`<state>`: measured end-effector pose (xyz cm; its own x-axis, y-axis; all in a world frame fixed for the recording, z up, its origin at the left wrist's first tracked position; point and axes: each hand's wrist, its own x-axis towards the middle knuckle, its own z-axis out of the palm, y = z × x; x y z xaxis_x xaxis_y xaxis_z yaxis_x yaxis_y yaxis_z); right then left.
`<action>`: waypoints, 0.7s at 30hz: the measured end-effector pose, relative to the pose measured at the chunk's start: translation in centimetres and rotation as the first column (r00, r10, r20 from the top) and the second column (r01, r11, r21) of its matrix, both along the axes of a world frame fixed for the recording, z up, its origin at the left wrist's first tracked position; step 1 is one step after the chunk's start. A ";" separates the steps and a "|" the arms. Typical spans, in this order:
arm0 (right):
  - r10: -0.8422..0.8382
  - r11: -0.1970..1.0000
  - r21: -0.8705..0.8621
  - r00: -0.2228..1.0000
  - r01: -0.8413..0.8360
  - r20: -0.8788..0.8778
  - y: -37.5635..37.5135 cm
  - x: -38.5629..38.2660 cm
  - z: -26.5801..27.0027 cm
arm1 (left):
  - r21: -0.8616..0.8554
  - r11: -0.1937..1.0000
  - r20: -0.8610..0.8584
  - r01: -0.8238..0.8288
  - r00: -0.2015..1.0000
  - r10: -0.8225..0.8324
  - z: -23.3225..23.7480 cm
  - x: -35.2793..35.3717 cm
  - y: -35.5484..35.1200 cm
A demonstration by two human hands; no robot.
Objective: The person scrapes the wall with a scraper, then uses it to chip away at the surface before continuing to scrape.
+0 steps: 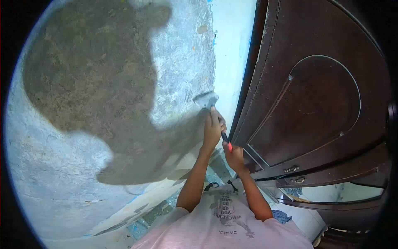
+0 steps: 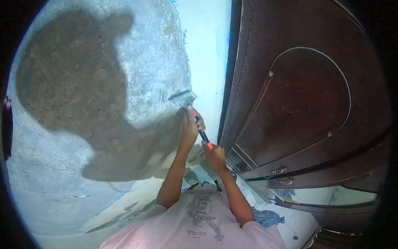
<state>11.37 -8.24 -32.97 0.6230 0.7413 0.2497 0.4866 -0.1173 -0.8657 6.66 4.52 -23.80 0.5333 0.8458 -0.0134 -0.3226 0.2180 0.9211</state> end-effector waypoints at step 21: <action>-0.032 0.999 -0.023 0.997 0.034 0.064 -0.4 -0.6 -0.1 | 0.052 0.998 -0.006 0.019 1.000 -0.018 -0.3 -0.1 0.2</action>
